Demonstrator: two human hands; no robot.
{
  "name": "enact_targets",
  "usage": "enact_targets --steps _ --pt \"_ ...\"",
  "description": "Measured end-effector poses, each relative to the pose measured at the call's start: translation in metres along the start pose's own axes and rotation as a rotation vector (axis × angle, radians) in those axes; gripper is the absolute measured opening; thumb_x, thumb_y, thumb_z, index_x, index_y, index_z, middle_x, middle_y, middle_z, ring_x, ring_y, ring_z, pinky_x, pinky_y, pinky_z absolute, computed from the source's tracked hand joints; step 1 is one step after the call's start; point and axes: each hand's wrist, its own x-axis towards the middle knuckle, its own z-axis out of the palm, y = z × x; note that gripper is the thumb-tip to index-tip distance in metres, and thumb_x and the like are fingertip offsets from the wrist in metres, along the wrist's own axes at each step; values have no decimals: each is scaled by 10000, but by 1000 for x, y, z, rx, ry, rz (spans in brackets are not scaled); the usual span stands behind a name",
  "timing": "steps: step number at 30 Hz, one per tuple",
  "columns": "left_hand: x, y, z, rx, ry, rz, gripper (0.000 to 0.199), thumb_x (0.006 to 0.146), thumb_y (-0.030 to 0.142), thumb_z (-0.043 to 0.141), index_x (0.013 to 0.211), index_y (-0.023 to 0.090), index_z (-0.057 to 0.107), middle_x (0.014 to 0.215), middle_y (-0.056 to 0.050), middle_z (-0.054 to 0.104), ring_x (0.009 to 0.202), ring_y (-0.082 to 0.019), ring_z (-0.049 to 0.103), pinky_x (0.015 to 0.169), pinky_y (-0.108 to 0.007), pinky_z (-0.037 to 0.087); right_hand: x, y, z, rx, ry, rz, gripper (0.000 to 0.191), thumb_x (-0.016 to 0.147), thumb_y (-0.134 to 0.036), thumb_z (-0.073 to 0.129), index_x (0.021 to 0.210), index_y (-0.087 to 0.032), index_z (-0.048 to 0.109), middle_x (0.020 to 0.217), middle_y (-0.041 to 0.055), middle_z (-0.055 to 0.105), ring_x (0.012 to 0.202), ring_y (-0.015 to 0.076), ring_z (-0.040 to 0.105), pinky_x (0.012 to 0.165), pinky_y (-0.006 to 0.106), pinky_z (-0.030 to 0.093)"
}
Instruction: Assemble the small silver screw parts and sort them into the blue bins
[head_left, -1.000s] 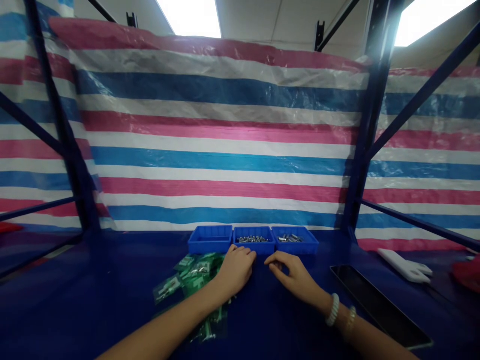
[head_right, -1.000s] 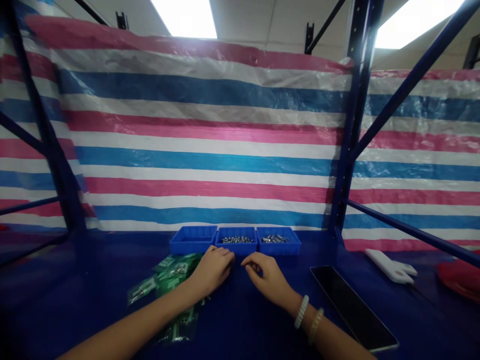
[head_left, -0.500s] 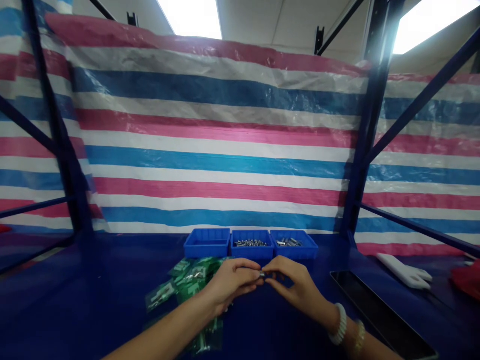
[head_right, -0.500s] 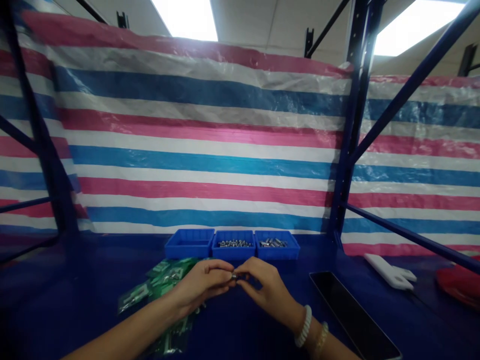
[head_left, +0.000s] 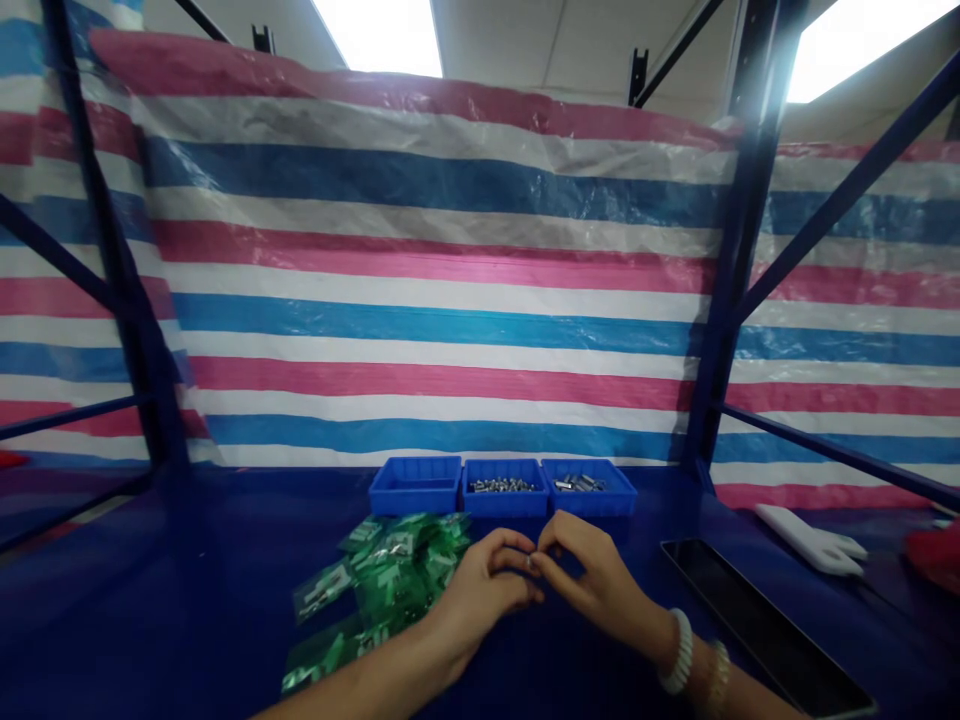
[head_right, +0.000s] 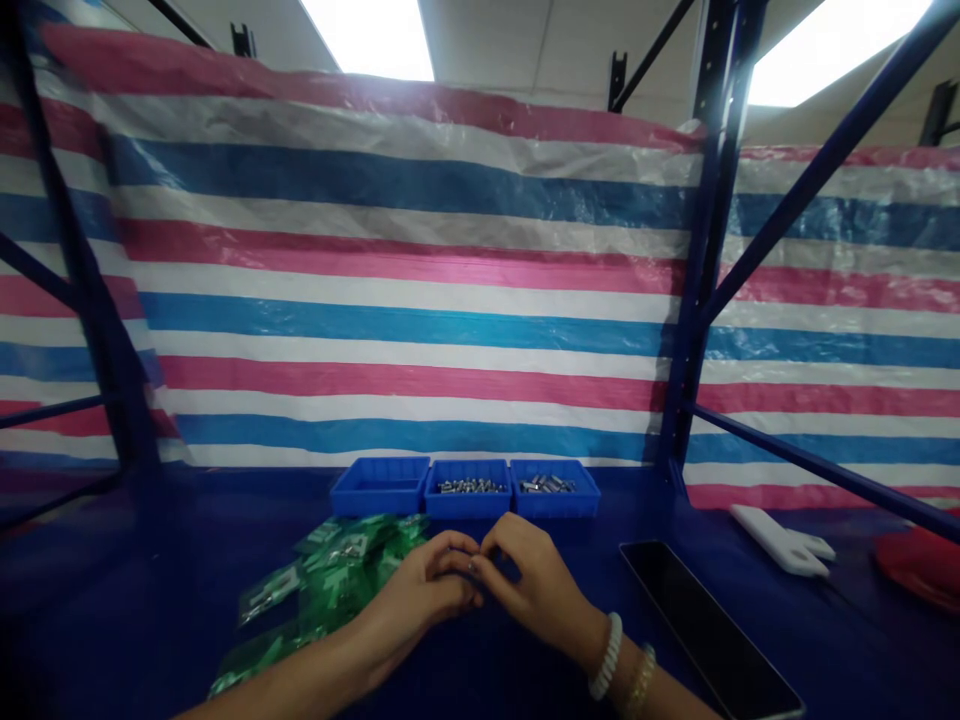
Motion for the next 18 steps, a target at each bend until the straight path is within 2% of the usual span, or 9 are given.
enact_targets --steps 3,6,12,15,18 --pt "-2 -2 3 90 44 105 218 633 186 706 821 152 600 716 12 614 660 -122 599 641 -226 429 0 -2 1 18 -8 48 160 908 -236 498 766 -183 549 719 5 553 651 129 522 599 241 400" --pt "-2 0 3 223 108 216 189 696 280 696 828 157 638 741 -11 629 696 -149 596 669 -250 445 0 -6 2 45 -30 100 213 933 -237 446 748 -185 538 701 -2 544 628 125 503 581 236 385" --pt "-2 10 -2 644 226 572 110 768 229 629 845 190 698 798 -43 671 762 -194 621 721 -289 477 0 -8 3 134 -102 101 187 939 -211 422 839 -192 578 781 8 601 713 143 552 658 247 423" --pt "16 24 -9 823 280 703 121 791 209 603 890 199 672 826 -35 682 789 -189 630 755 -292 484 0 -5 3 136 -119 98 174 926 -197 437 935 -199 611 808 11 621 718 146 563 662 252 433" --pt "50 38 -19 1100 301 746 148 839 192 532 954 187 625 909 -49 680 867 -181 630 812 -291 477 0 0 4 101 -116 106 178 917 -200 452 969 -201 622 800 11 621 686 139 560 634 246 430"
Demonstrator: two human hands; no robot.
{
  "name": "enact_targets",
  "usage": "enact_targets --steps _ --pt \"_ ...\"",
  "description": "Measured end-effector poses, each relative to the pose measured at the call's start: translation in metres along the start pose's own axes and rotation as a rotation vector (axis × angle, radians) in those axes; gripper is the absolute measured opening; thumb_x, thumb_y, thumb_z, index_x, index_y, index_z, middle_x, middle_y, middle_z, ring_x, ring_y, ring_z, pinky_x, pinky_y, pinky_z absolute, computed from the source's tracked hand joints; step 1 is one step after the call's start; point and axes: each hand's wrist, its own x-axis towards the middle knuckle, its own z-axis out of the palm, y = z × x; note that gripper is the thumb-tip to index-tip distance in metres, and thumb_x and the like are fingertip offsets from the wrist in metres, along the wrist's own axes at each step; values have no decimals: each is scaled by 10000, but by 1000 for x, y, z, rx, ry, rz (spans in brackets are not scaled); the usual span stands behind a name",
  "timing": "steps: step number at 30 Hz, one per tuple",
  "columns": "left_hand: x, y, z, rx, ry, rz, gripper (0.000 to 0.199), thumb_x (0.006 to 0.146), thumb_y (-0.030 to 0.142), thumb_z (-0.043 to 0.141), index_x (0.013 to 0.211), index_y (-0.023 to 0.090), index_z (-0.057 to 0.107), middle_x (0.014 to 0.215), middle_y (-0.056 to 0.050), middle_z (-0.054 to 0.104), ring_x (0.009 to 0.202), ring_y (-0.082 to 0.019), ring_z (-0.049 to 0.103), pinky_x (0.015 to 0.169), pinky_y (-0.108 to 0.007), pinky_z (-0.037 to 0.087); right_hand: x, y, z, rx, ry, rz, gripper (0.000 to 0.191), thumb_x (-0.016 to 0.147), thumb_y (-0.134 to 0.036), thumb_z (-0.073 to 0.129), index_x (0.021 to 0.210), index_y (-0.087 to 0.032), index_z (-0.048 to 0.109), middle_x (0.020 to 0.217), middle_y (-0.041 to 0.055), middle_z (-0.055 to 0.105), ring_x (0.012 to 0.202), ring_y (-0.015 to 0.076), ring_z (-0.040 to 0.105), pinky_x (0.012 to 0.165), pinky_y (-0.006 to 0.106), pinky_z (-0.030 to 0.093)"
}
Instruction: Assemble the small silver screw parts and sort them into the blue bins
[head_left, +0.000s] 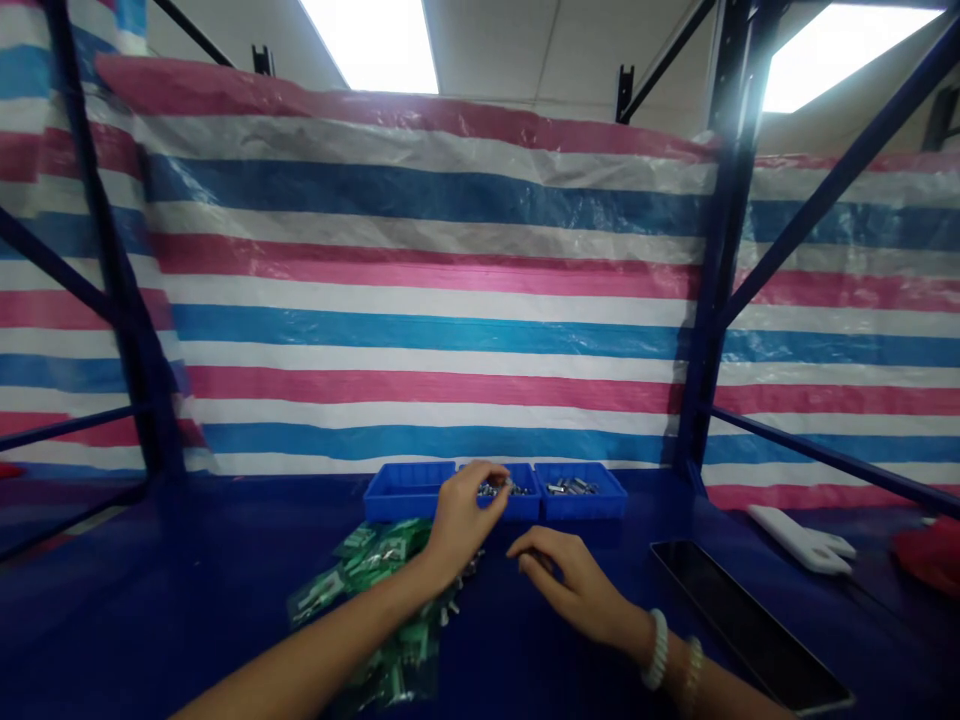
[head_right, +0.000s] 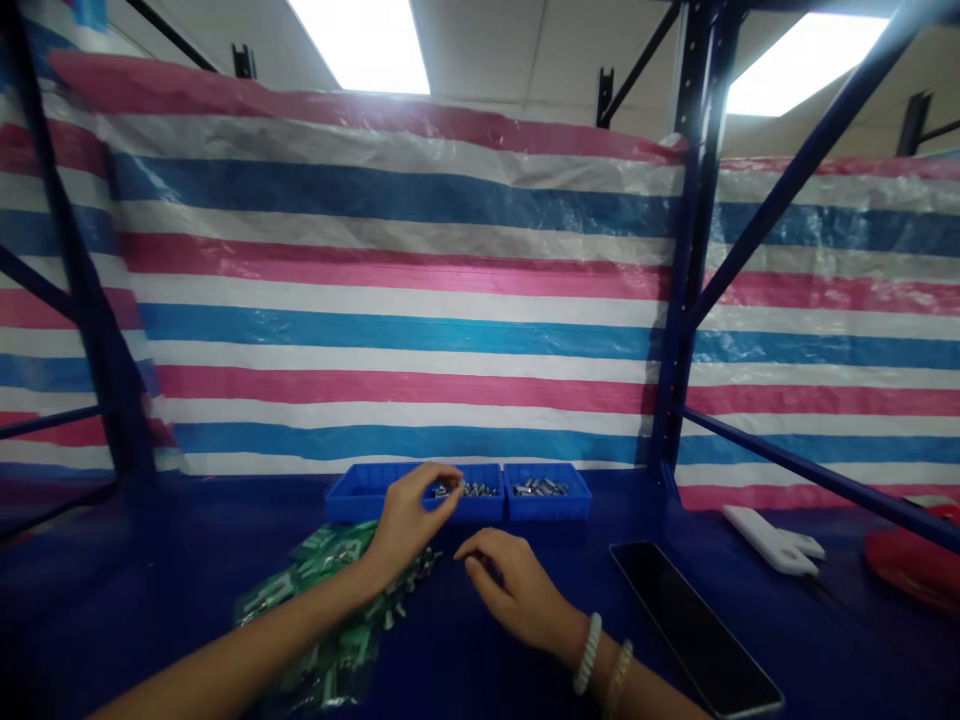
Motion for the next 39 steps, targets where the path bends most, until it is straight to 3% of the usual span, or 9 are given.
enact_targets --steps 3,5,9,13,22,26,29,32,39 --pt "22 -19 8 109 -113 26 262 795 119 550 1047 174 595 951 -65 682 907 -208 628 825 -326 471 0 4 -2 -33 13 4 184 914 -208 459 1019 -202 611 820 15 618 694 139 558 649 250 439" --pt "23 -25 9 159 -174 38 314 789 110 546 1096 163 577 1013 -89 672 946 -226 617 834 -342 461 0 5 -3 -50 11 -3 208 911 -206 463 1076 -204 589 830 16 615 704 141 560 669 256 448" --pt "-3 -23 -2 272 -301 76 199 834 163 495 997 180 609 930 -68 673 881 -217 613 786 -329 445 1 6 -3 -83 -9 -20 222 904 -196 468 1095 -205 580 857 23 622 731 147 566 699 269 455" --pt "-29 -17 -6 405 -433 115 123 794 244 569 872 169 626 848 -79 664 878 -262 589 807 -388 399 1 6 -2 -109 -49 -40 222 900 -188 467 1086 -207 588 838 21 623 726 149 561 707 275 456" --pt "-34 -16 6 519 -503 155 202 760 53 498 875 159 625 877 -96 659 928 -266 577 877 -438 357 1 8 1 -162 -7 -40 218 872 -153 500 1061 -217 588 850 31 616 804 177 556 743 303 458" --pt "-35 -5 -1 211 -381 99 198 752 58 501 884 177 588 893 -65 654 890 -229 593 811 -367 420 2 11 3 -112 94 -19 261 850 -123 523 1087 -222 568 906 33 619 848 179 564 789 321 466" --pt "-37 2 -2 -194 -333 -68 183 710 68 546 848 188 544 809 -19 649 769 -171 616 700 -274 461 3 11 2 -56 111 -34 300 835 -110 544 1116 -215 555 950 37 629 854 170 582 795 315 479" --pt "-39 4 1 -494 -339 -227 165 698 100 576 821 187 508 758 -3 647 696 -150 621 659 -258 473 3 10 0 -39 106 -65 255 838 -98 538 1059 -212 592 929 35 647 848 164 598 778 305 485" --pt "-38 1 2 -754 -358 -480 224 637 169 687 775 174 511 703 -5 679 674 -149 632 676 -262 444 4 -1 -6 -51 101 -143 196 816 -77 552 932 -211 633 868 24 662 837 167 594 792 323 463"
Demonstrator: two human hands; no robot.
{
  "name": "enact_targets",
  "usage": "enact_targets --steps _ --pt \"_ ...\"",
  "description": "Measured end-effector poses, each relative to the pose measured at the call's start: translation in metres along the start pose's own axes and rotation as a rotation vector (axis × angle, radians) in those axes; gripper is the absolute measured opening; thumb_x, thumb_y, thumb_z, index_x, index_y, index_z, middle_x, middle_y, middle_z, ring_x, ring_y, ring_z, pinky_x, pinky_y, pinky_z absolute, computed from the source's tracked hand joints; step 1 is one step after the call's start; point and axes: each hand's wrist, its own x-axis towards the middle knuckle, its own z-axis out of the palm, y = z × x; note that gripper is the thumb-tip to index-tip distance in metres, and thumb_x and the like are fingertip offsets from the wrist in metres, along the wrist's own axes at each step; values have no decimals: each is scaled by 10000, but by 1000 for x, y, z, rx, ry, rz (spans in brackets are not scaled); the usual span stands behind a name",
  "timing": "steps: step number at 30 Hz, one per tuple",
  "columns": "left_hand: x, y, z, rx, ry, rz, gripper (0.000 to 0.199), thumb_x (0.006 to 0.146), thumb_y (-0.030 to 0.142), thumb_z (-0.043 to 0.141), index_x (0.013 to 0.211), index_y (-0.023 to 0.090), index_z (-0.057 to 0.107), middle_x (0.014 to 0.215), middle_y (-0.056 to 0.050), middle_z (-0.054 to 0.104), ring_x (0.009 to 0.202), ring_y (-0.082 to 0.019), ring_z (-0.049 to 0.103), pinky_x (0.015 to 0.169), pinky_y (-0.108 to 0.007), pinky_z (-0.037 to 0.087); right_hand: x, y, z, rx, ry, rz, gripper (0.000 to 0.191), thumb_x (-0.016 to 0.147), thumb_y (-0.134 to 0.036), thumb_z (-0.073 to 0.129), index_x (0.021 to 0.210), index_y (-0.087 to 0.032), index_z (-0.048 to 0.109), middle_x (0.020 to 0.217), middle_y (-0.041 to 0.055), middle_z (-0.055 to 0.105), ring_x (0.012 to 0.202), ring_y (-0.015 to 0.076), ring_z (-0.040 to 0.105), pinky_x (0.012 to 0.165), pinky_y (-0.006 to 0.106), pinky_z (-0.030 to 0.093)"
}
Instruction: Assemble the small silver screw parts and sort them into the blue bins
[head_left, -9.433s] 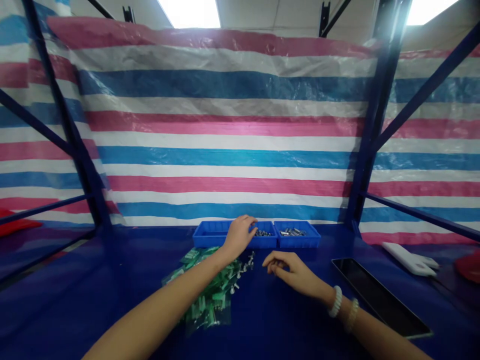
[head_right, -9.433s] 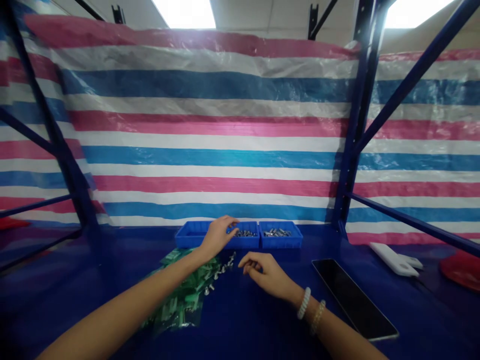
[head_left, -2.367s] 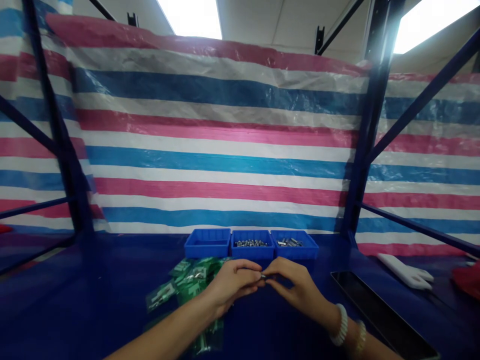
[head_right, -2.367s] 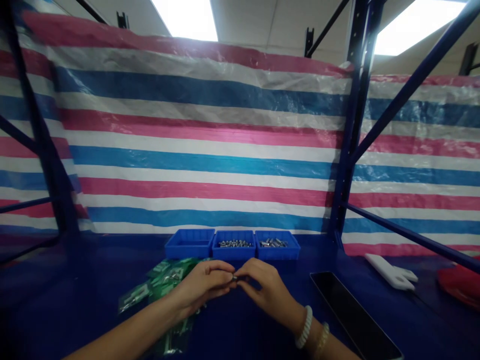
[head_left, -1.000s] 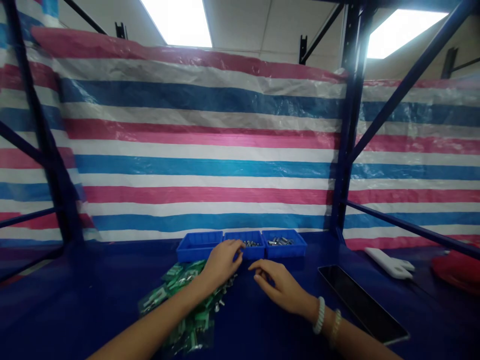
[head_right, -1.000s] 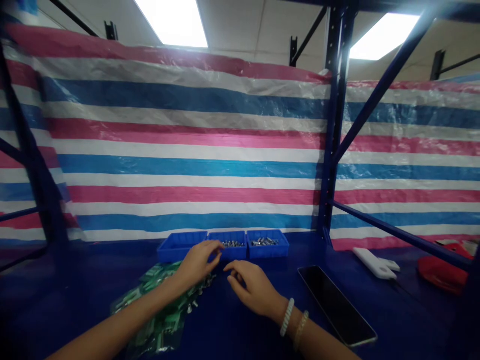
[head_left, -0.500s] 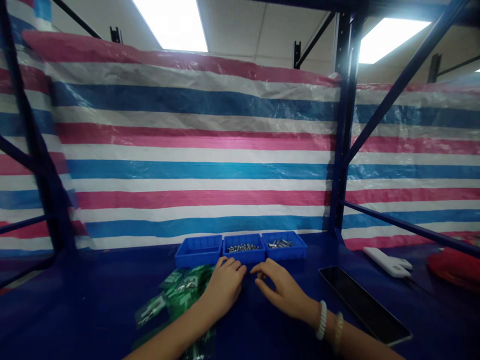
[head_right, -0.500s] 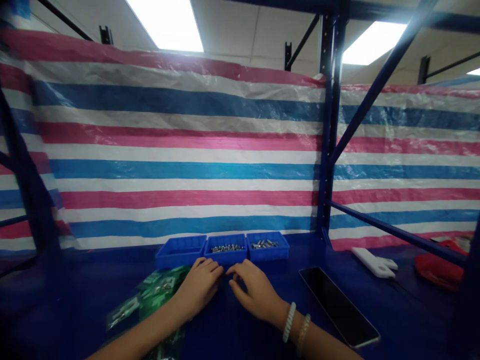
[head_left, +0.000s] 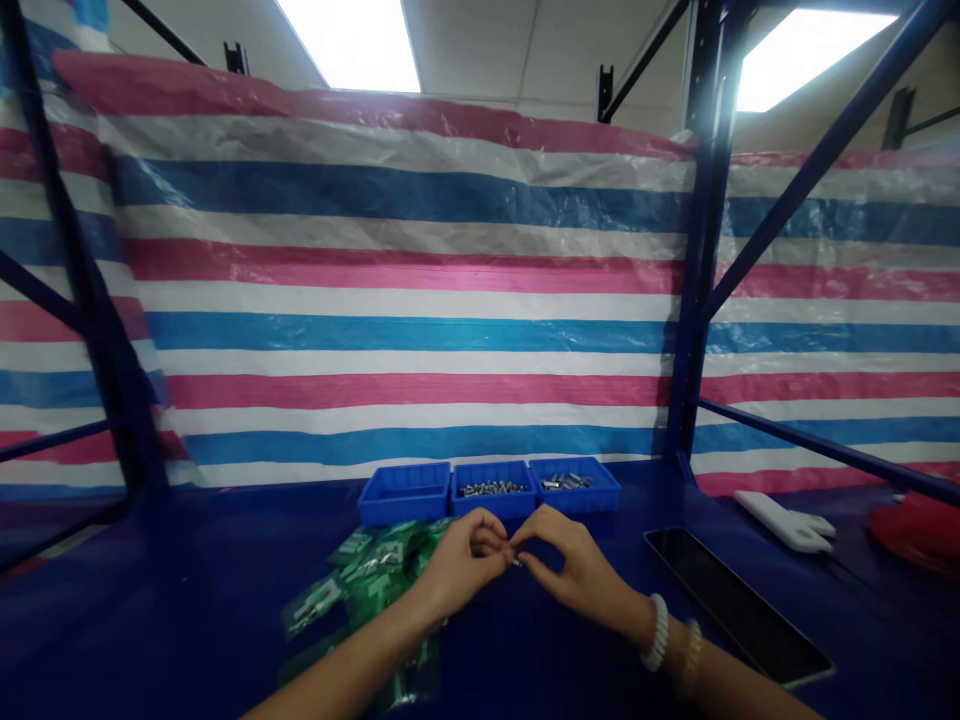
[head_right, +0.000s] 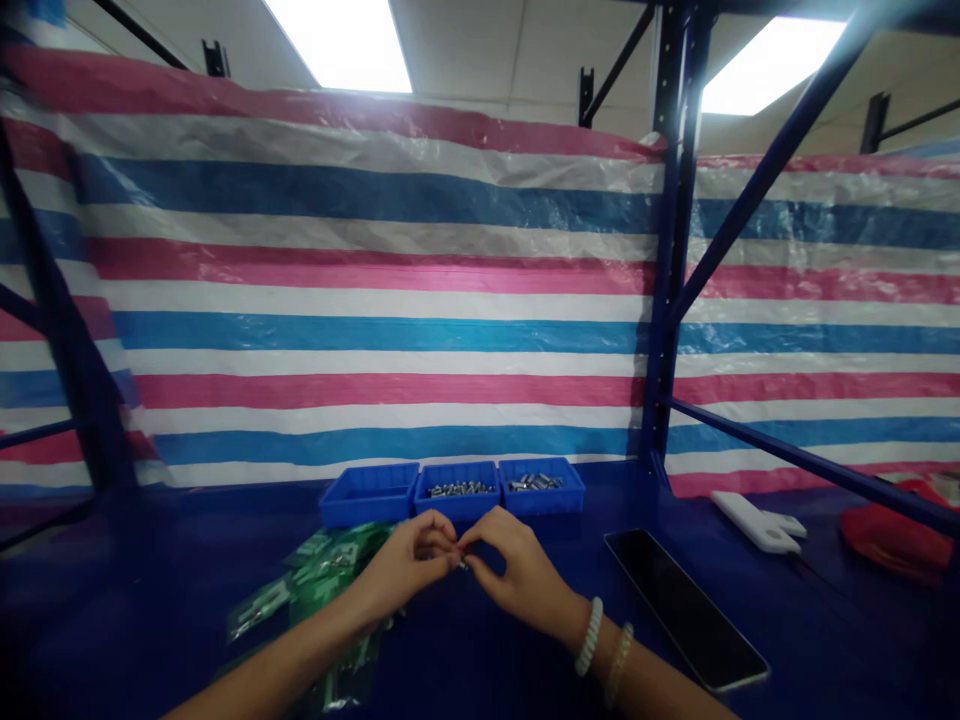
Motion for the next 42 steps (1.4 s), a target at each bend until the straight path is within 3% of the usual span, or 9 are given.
enact_targets --steps 5,10,18,23,26,28,32,38,42 --pt "0 -1 2 -185 48 -140 269 591 228 746 757 163 545 632 19 660 578 -109 584 607 -231 418 2 -6 -6 -31 -11 -40 222 778 -69 565 940 -209 622 856 23 653 833 174 572 785 335 453" --pt "-2 2 5 -399 113 -229 290 542 197 761 730 162 543 588 46 613 603 -101 583 692 -260 473 1 -6 -7 -81 -26 -67 198 790 -136 615 973 -210 612 868 26 651 839 181 550 775 337 448" --pt "0 -12 10 -391 138 -216 258 546 200 749 706 151 552 529 58 584 531 -83 549 577 -208 429 -3 4 -2 -225 -83 -104 75 838 -141 591 877 -203 607 822 15 647 819 175 531 741 321 410" --pt "-3 -6 13 -392 131 -251 246 556 220 750 682 146 552 524 40 588 560 -102 571 607 -223 451 -2 3 -7 -296 -111 -101 64 837 -156 599 883 -201 599 824 16 630 821 179 519 725 319 387" --pt "-6 -1 14 -384 142 -242 205 647 291 692 700 141 563 592 3 626 583 -110 592 623 -234 463 0 -1 -10 -267 -88 -74 55 849 -164 574 888 -199 590 826 21 619 813 179 522 723 315 390" --pt "-8 1 15 -358 157 -166 155 709 284 622 747 140 576 667 -19 652 627 -118 612 656 -244 473 1 -2 -10 -185 -40 -20 60 865 -169 547 905 -194 584 847 28 614 817 174 532 739 308 402" --pt "-11 2 20 -164 228 89 183 663 158 640 838 152 588 774 -16 656 673 -124 622 682 -243 485 1 -1 -5 48 25 174 108 914 -248 494 896 -187 581 822 20 593 745 149 534 690 270 412" --pt "-19 4 26 187 369 364 86 756 233 645 811 168 638 771 -28 661 736 -173 639 696 -283 510 1 5 14 570 -32 382 235 889 -404 527 853 -175 569 734 -10 552 673 127 523 633 249 416" --pt "-12 11 18 441 417 531 51 800 218 615 796 182 652 790 -22 674 757 -168 637 710 -277 502 2 12 20 695 -84 414 294 856 -448 555 793 -164 596 684 -9 553 623 121 519 599 251 415"
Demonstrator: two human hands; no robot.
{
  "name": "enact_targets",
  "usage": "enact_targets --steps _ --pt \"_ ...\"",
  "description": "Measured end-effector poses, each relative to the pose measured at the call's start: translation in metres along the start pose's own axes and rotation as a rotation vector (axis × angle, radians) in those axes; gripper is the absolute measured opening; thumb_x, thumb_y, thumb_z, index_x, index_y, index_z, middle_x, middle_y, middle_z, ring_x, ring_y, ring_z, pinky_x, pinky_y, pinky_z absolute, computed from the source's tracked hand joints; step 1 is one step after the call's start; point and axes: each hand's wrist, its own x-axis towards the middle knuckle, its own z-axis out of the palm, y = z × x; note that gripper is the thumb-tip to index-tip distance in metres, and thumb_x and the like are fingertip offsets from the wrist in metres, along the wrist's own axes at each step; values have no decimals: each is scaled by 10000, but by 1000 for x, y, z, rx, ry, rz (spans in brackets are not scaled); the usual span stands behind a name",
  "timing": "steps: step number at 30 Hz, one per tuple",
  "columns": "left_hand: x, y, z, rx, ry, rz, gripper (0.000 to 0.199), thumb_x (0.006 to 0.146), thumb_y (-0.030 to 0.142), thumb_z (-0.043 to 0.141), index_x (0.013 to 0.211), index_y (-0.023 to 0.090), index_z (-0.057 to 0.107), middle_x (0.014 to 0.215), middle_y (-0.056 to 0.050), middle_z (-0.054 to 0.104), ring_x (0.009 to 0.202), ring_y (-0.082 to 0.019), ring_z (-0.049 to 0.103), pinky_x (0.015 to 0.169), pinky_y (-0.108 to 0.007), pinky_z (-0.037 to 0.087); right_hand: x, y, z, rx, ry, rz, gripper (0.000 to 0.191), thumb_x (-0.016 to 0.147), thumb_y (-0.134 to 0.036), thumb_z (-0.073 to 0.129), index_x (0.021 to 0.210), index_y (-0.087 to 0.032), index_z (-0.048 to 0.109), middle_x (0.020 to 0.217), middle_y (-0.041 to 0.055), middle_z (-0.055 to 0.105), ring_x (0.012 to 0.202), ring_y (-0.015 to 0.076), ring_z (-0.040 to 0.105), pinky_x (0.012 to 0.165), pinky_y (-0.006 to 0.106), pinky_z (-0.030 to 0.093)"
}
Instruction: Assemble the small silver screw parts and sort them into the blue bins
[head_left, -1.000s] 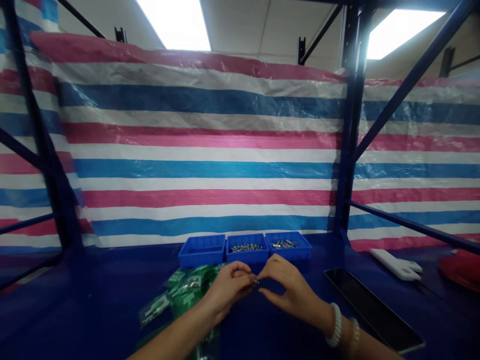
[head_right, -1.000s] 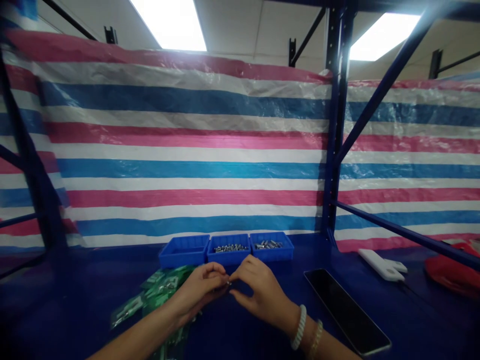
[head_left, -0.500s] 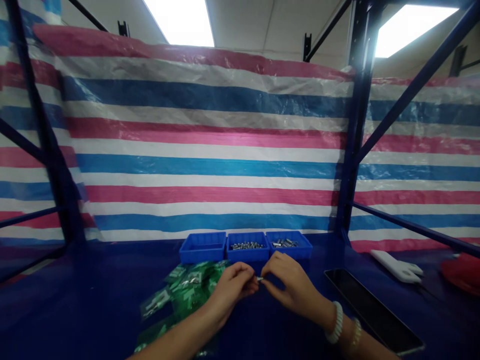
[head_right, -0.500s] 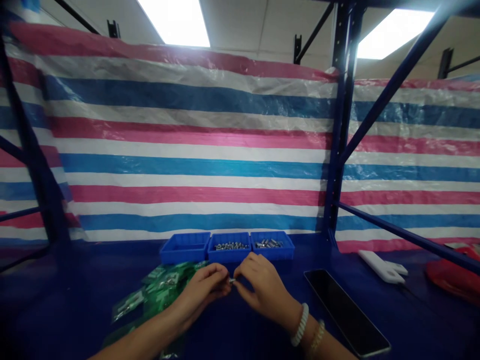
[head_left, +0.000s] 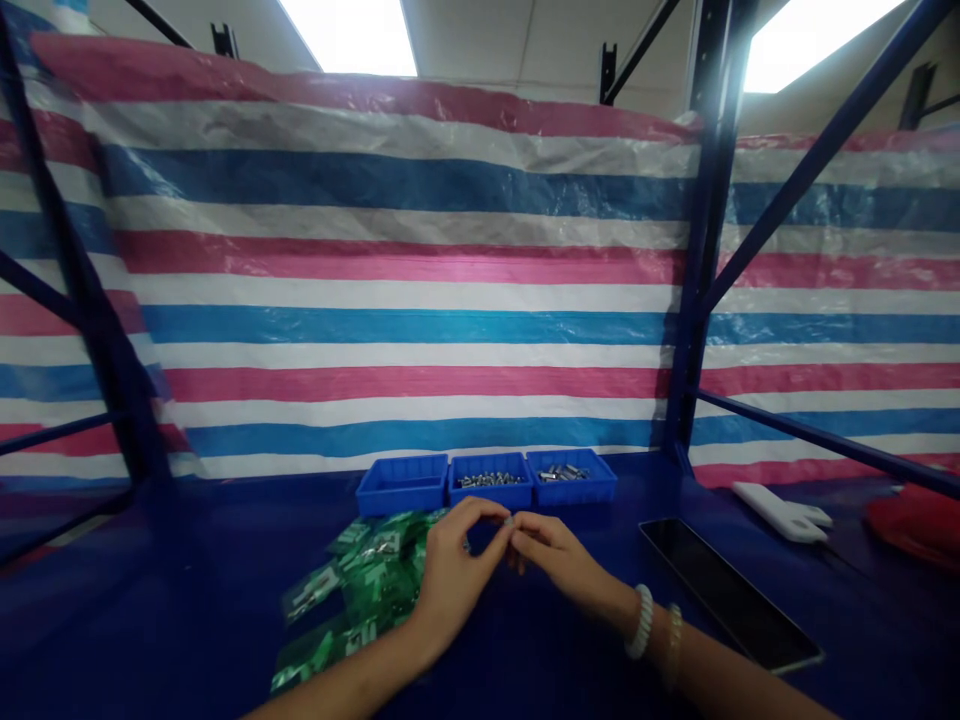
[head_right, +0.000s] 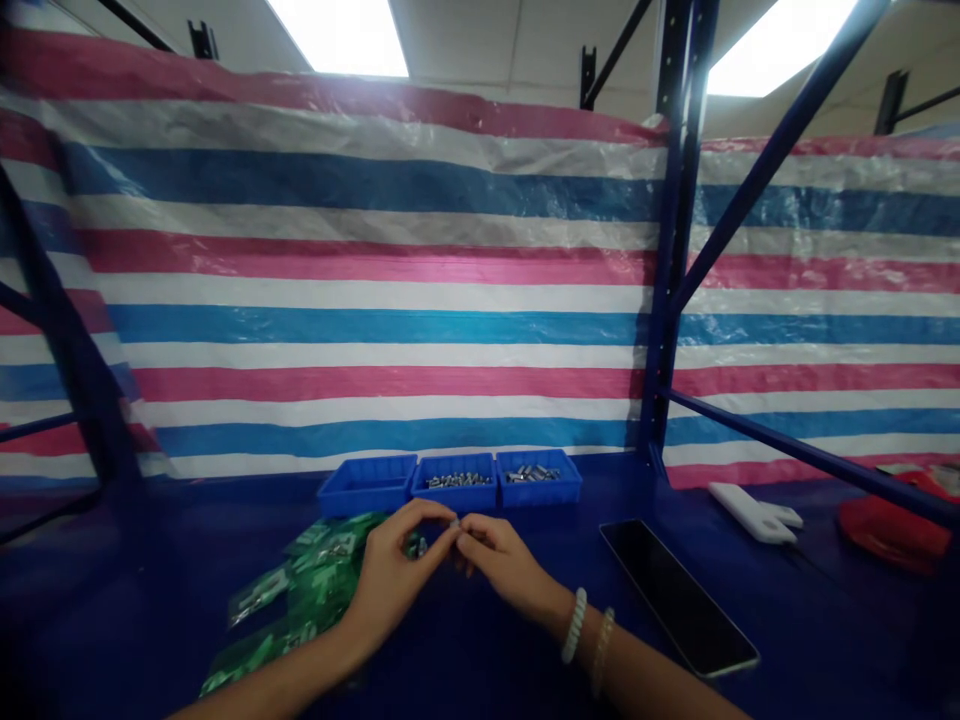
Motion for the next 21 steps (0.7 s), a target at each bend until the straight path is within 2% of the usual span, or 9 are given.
enact_targets --steps 3,4,6,9,12,16,18,21 --pt "32 -12 0 228 -12 94 85 846 210 560 870 176 635 869 -40 684 830 -169 637 773 -288 498 4 6 -6 -46 73 6 277 844 -432 566 845 -162 629 730 16 607 636 125 539 598 252 415" --pt "46 -18 1 346 -58 111 107 859 202 537 910 173 626 906 -49 684 861 -172 634 795 -297 494 5 7 -9 -65 105 12 265 839 -420 571 863 -164 632 736 20 619 638 126 545 598 251 417" --pt "70 -32 4 420 -135 115 118 824 155 561 921 169 628 901 -52 688 856 -184 636 789 -307 492 6 9 -13 -103 152 15 233 825 -389 579 867 -166 630 722 18 623 634 128 552 598 253 423" --pt "88 -49 3 509 -287 128 122 733 131 643 849 166 653 836 -47 699 809 -202 645 733 -294 488 6 11 -16 -193 192 -11 164 802 -321 593 844 -166 625 711 14 610 655 138 560 606 255 431" --pt "76 -52 -8 616 -392 130 106 740 150 624 836 167 665 831 -58 700 807 -215 641 709 -296 472 5 13 -15 -264 208 -19 125 792 -270 594 852 -165 626 740 17 599 687 145 559 601 247 431" --pt "45 -41 -25 754 -537 136 82 754 230 616 742 174 674 743 -66 696 748 -235 638 681 -321 458 4 17 -13 -311 188 -31 130 809 -240 575 901 -162 624 770 20 593 707 143 556 594 232 433" --pt "34 -36 -27 812 -601 156 94 759 233 607 758 171 678 771 -81 698 789 -248 635 723 -345 451 4 19 -13 -343 176 -39 125 813 -225 567 903 -161 625 765 16 592 695 138 553 578 223 429" --pt "28 -33 -24 884 -656 178 111 757 149 575 810 152 672 827 -110 695 866 -261 621 787 -373 436 3 19 -12 -417 138 -59 105 814 -199 559 874 -162 636 745 8 596 656 128 543 559 220 417"
